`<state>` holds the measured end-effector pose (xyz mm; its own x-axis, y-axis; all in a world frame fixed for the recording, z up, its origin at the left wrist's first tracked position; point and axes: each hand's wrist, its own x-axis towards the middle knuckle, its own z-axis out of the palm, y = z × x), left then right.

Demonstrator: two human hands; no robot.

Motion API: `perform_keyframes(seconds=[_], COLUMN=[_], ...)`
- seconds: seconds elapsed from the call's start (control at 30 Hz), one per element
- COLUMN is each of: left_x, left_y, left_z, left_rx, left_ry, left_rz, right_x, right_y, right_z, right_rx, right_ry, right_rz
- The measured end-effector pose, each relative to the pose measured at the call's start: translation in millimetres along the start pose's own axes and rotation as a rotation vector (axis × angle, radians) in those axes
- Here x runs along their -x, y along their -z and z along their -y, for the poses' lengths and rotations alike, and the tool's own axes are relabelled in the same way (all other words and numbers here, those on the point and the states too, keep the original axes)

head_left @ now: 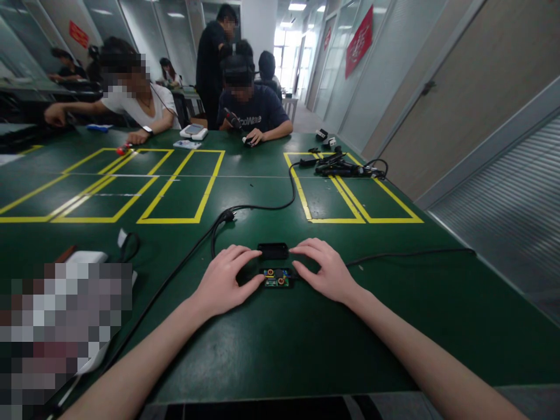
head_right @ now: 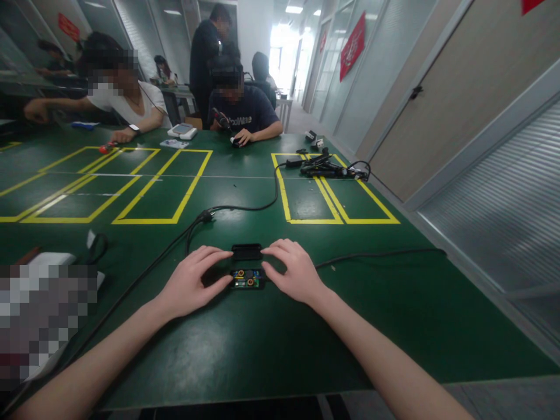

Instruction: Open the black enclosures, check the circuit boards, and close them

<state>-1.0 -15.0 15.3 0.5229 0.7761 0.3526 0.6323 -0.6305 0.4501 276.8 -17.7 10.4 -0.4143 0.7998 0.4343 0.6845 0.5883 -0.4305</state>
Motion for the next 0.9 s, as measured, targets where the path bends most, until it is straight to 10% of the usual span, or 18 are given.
perform_keyframes(seconds=[0.9], left_x=[4], left_y=[-8.6], left_z=[3], left_rx=[-0.008], left_ry=[-0.077], left_rz=[0.106], right_x=[0], right_y=[-13], right_z=[-4], right_rx=[-0.524], right_ry=[-0.126], right_rz=[0.017])
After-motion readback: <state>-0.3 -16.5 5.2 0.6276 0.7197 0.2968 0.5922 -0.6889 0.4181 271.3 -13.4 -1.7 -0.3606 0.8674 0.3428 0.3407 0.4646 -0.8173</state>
